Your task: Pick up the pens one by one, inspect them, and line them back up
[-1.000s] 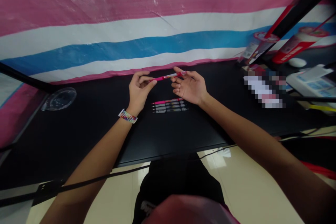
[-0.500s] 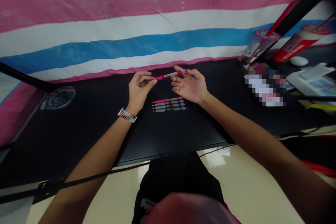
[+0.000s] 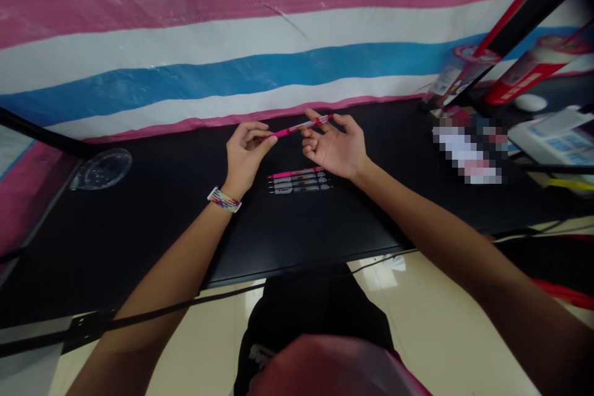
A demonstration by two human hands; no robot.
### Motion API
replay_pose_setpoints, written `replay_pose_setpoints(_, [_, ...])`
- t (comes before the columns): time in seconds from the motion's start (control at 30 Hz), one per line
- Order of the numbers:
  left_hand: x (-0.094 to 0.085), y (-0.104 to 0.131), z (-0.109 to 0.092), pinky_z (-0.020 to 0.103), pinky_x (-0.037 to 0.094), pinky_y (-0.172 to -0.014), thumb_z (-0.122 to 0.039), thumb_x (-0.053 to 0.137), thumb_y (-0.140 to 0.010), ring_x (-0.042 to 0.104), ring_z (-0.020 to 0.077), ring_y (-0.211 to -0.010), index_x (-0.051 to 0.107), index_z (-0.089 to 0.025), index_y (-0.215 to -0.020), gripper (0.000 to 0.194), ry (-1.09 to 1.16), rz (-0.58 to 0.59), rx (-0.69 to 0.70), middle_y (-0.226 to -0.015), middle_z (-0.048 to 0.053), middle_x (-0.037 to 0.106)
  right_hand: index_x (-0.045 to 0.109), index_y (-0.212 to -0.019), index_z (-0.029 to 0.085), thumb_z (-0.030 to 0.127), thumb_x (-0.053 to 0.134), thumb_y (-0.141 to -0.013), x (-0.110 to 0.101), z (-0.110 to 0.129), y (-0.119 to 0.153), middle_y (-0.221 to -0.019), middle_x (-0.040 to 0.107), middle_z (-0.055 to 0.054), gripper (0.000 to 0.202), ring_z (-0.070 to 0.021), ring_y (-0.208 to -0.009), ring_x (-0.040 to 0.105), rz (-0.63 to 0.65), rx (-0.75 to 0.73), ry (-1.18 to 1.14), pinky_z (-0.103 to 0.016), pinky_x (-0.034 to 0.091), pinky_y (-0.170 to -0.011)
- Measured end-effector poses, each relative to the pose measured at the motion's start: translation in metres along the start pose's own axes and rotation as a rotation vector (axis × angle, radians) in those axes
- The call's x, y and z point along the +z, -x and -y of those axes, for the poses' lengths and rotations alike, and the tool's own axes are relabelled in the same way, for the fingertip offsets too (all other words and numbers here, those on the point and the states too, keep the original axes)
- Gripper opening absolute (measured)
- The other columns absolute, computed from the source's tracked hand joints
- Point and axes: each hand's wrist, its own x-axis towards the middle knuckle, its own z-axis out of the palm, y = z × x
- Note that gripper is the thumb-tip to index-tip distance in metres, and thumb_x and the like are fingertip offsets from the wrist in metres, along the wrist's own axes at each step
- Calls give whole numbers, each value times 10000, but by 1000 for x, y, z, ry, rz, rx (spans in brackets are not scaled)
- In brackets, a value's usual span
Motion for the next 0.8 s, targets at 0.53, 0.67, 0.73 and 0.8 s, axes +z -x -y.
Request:
replay_pose_setpoints(0.53, [-3, 0, 0, 353, 631, -976, -400, 983, -819, 773, 202, -1023, 778, -251, -1055, 347, -29, 78, 4, -1113, 47, 801, 747, -1140, 245, 500, 686, -950, 5, 3, 0, -890, 776, -59, 324, -227, -851, 712, -33, 36, -39, -405, 643, -851])
replay_pose_setpoints(0.67, [-5, 0, 2, 362, 623, -980, -395, 973, -817, 763, 211, -1025, 779, -252, -1037, 326, -28, 82, -7, -1107, 45, 798, 742, -1147, 251, 530, 702, -951, 4, 4, 0, -893, 790, -53, 343, -229, -847, 725, 15, 29, 5, -403, 655, -835])
replay_pose_setpoints(0.73, [-7, -1, 4, 363, 620, -968, -384, 953, -830, 755, 216, -1025, 782, -258, -1023, 287, -32, 79, -3, -1090, 42, 794, 753, -1127, 245, 569, 697, -954, 2, 3, -1, -938, 807, -67, 372, -228, -821, 721, 5, 36, 86, -405, 660, -808])
replay_pose_setpoints(0.8, [-8, -2, 5, 361, 616, -949, -360, 933, -833, 747, 217, -1017, 782, -262, -1003, 248, -32, 69, 4, -1069, 40, 789, 766, -1042, 234, 573, 748, -932, -1, 2, -2, -951, 810, -73, 357, -210, -775, 703, -50, -30, 213, -382, 655, -774])
